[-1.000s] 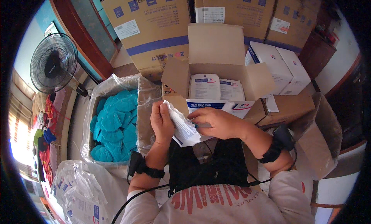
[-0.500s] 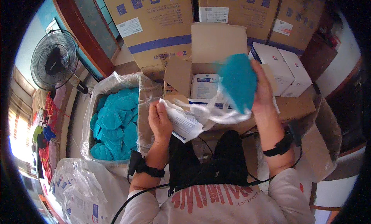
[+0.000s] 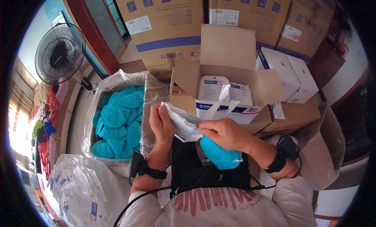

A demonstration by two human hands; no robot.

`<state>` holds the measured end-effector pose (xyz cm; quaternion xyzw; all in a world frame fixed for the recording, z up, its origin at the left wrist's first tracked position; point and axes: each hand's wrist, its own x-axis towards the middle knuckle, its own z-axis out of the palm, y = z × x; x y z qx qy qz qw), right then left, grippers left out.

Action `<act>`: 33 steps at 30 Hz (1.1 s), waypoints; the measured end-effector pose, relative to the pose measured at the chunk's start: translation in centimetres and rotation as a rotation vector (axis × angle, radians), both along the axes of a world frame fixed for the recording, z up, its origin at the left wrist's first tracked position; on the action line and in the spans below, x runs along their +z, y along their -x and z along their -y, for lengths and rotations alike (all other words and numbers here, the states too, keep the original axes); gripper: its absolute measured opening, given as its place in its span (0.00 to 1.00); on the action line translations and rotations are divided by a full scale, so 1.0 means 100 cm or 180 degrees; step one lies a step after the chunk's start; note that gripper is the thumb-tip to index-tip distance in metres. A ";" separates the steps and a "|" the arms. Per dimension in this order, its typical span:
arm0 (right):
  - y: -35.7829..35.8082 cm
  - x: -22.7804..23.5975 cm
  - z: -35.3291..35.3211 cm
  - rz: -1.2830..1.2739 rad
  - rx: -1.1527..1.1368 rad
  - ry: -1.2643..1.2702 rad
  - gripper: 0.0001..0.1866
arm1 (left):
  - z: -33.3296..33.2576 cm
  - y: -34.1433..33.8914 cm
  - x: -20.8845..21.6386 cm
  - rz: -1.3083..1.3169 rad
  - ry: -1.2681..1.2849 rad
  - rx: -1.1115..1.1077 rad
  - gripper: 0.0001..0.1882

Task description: Inspecting and handling face masks from a shipping box.

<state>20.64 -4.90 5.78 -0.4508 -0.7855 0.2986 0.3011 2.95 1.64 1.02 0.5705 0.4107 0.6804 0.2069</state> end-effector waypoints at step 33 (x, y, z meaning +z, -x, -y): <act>-0.127 -0.038 -0.033 -0.3285 -0.1278 0.1203 0.20 | 0.019 0.160 0.078 -0.0944 0.0473 0.1609 0.13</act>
